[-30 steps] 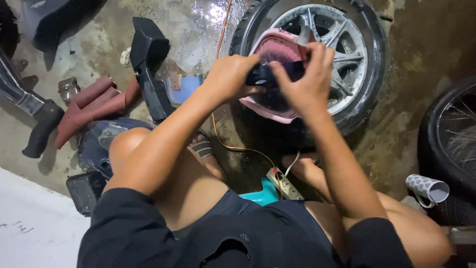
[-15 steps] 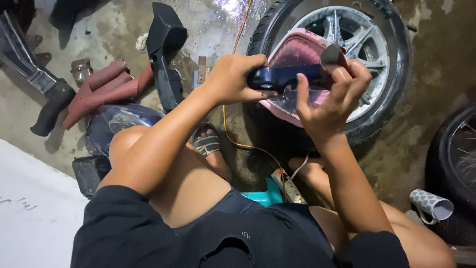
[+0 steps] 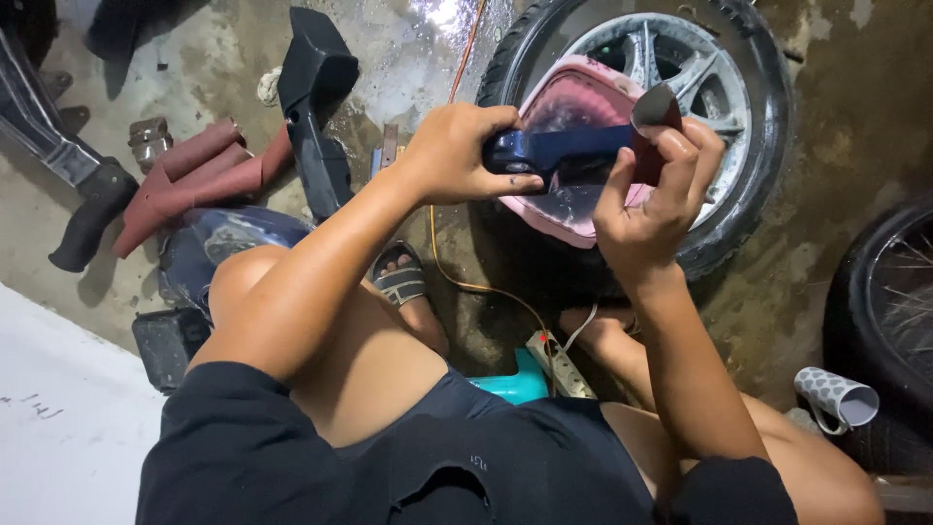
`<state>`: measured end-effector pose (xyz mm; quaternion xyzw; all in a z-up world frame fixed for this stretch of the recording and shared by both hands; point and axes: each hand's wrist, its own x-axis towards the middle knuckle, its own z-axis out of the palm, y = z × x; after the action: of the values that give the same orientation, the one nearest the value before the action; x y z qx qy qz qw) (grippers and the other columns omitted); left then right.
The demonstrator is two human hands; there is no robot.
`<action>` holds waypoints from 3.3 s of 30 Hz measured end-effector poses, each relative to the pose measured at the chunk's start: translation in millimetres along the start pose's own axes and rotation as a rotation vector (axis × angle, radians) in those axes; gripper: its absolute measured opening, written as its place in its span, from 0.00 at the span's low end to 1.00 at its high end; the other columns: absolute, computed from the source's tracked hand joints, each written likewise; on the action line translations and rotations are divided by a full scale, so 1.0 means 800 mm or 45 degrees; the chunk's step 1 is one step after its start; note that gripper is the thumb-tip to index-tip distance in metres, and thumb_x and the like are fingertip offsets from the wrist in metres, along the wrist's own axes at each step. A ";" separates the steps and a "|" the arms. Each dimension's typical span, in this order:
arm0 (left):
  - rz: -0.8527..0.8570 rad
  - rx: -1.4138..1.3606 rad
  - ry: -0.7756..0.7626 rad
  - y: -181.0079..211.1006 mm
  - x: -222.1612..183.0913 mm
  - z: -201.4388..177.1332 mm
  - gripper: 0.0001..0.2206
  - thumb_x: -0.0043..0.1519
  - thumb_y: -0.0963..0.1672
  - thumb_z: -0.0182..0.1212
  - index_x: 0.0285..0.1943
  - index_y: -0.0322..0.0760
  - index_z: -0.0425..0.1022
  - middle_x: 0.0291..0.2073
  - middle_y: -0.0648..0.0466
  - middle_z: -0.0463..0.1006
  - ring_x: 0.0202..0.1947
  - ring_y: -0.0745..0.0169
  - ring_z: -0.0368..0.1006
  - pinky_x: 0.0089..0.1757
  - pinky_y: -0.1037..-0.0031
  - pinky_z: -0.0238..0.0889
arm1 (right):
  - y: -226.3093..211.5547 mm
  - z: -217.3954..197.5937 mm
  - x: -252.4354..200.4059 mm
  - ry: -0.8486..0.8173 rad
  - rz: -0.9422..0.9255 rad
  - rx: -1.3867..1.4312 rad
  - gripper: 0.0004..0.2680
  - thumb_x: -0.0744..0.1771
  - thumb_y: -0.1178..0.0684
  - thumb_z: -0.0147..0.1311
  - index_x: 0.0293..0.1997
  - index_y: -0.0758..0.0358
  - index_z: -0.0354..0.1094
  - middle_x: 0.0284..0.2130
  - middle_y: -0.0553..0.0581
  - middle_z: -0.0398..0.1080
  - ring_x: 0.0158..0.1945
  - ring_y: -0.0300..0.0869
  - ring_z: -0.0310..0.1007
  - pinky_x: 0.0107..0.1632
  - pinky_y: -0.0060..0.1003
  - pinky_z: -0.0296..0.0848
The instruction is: The person scrubs a dark motorcycle part with a cloth in a pink basin of water, then scrubs a large knife with the same cloth. The person continues scrubbing the motorcycle part in the basin.
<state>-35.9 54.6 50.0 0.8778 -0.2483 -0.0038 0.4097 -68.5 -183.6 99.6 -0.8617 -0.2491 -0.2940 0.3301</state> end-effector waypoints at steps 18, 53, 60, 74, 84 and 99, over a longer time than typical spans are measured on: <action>-0.224 0.505 -0.344 -0.023 0.057 0.069 0.29 0.56 0.61 0.67 0.49 0.38 0.70 0.31 0.43 0.81 0.36 0.37 0.81 0.38 0.48 0.73 | 0.101 0.031 -0.096 -0.070 0.301 0.223 0.08 0.71 0.63 0.53 0.53 0.79 0.71 0.49 0.78 0.71 0.53 0.72 0.71 0.57 0.57 0.67; -0.595 0.564 -0.349 -0.005 0.064 0.085 0.40 0.46 0.58 0.78 0.55 0.26 0.67 0.43 0.37 0.81 0.47 0.33 0.80 0.45 0.44 0.73 | 0.060 -0.065 0.009 -0.649 1.384 1.232 0.20 0.64 0.64 0.57 0.64 0.66 0.62 0.46 0.55 0.67 0.43 0.52 0.82 0.45 0.42 0.86; -0.745 0.555 -0.394 -0.019 0.071 0.105 0.43 0.43 0.59 0.79 0.57 0.28 0.65 0.49 0.41 0.80 0.51 0.37 0.78 0.47 0.42 0.72 | 0.018 -0.102 -0.011 -0.733 1.106 1.030 0.21 0.68 0.65 0.55 0.69 0.68 0.55 0.52 0.65 0.69 0.45 0.54 0.80 0.50 0.46 0.83; -0.553 0.621 -0.294 0.026 0.055 0.098 0.36 0.46 0.56 0.80 0.54 0.29 0.69 0.44 0.38 0.81 0.49 0.31 0.79 0.49 0.44 0.71 | 0.201 0.036 -0.055 -0.449 0.755 0.042 0.12 0.57 0.46 0.77 0.35 0.49 0.76 0.24 0.48 0.74 0.32 0.44 0.76 0.35 0.39 0.72; -0.550 0.606 -0.371 0.016 0.058 0.103 0.36 0.47 0.57 0.79 0.54 0.34 0.66 0.43 0.40 0.81 0.48 0.34 0.80 0.49 0.46 0.72 | 0.263 0.113 -0.115 -0.704 0.276 -0.436 0.20 0.59 0.62 0.60 0.56 0.50 0.73 0.54 0.51 0.74 0.62 0.52 0.68 0.58 0.54 0.75; -0.405 0.496 -0.322 -0.002 0.062 0.099 0.35 0.42 0.56 0.78 0.51 0.33 0.69 0.38 0.39 0.81 0.43 0.34 0.80 0.45 0.46 0.73 | 0.178 0.104 -0.095 -0.892 0.046 -0.504 0.43 0.50 0.64 0.61 0.75 0.79 0.44 0.70 0.82 0.52 0.73 0.69 0.51 0.74 0.59 0.46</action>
<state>-8.5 -23.0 6.4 0.9605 -0.1526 -0.1295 0.1932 -5.1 -235.4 -62.3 -0.9609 -0.2700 -0.0188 0.0580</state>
